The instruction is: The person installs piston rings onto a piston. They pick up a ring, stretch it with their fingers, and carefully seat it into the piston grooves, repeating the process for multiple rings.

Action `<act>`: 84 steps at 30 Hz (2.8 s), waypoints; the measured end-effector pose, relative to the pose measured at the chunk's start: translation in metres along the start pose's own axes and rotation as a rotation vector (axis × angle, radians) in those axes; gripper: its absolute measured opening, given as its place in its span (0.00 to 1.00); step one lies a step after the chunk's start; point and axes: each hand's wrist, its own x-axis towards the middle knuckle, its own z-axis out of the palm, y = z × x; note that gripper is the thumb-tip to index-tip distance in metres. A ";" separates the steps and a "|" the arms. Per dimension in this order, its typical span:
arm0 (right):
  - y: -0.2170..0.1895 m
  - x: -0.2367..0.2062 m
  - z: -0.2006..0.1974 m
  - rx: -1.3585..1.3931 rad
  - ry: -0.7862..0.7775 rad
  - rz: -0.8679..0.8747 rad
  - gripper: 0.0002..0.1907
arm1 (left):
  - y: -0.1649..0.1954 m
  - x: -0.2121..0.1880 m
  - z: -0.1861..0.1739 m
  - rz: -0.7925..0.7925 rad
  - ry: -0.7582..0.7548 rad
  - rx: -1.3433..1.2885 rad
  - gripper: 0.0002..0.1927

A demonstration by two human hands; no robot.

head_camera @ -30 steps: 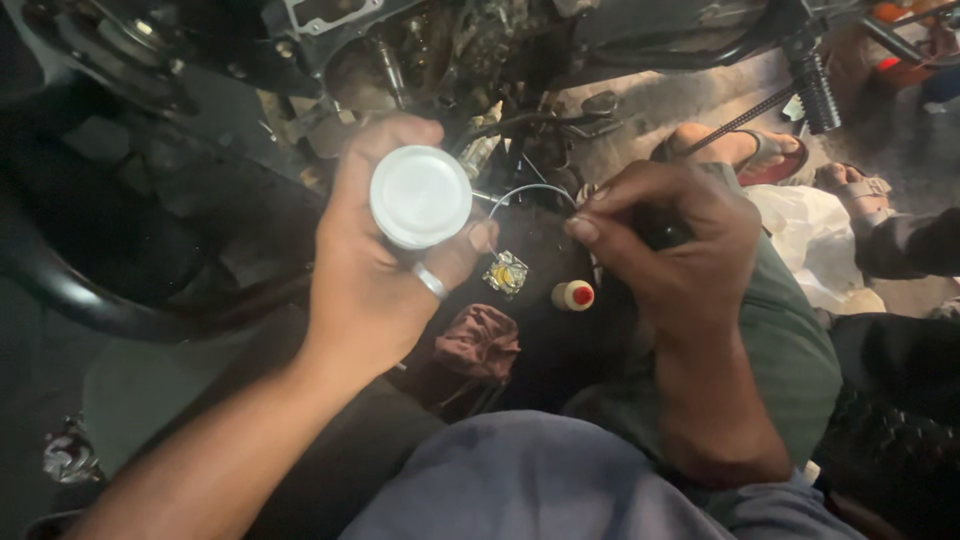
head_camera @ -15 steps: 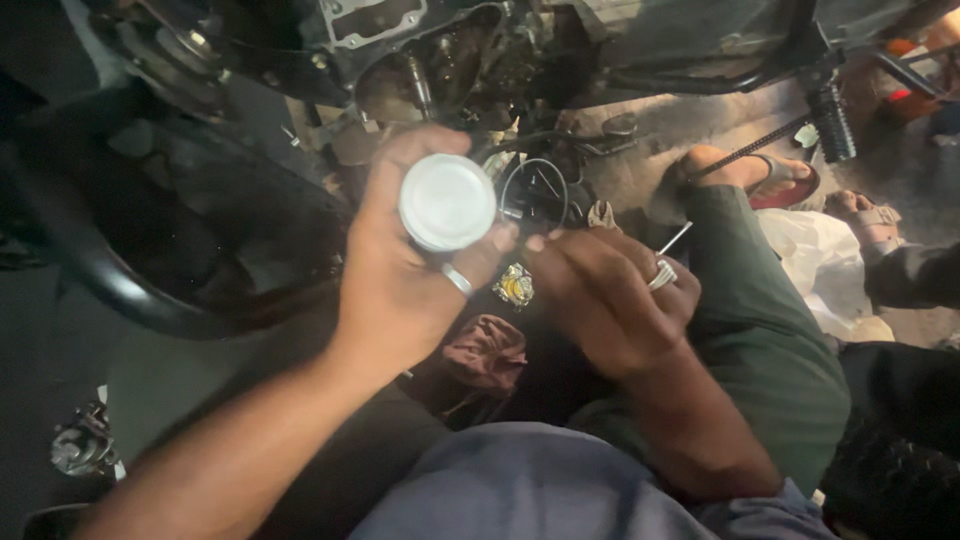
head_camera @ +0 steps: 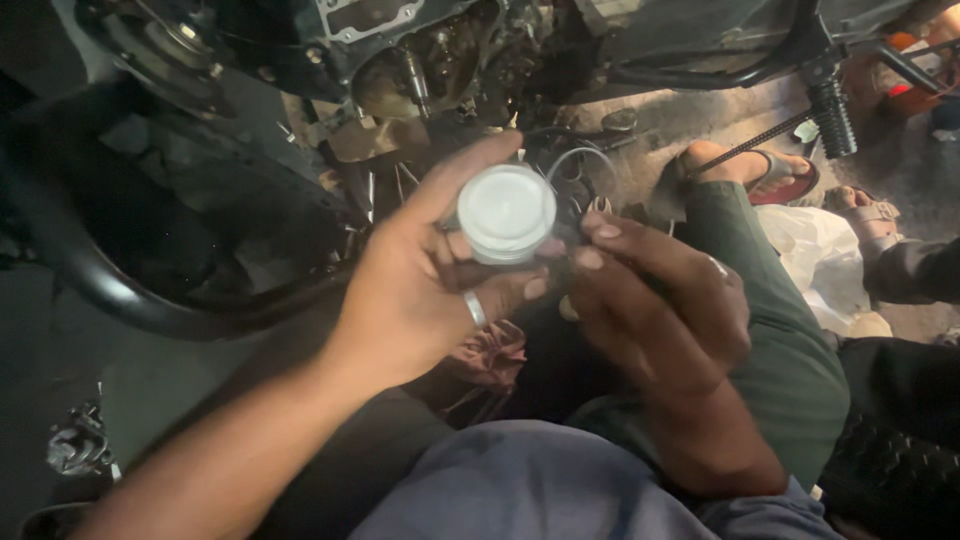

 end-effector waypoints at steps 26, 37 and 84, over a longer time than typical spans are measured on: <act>-0.018 0.019 -0.003 0.008 -0.014 0.061 0.07 | 0.007 -0.005 0.006 0.105 0.023 -0.092 0.35; -0.016 0.021 0.000 -0.062 -0.020 0.029 0.06 | 0.009 -0.008 -0.001 0.112 0.020 -0.022 0.28; -0.017 0.017 0.003 -0.071 -0.001 0.076 0.06 | 0.005 -0.005 -0.001 0.072 0.072 -0.046 0.30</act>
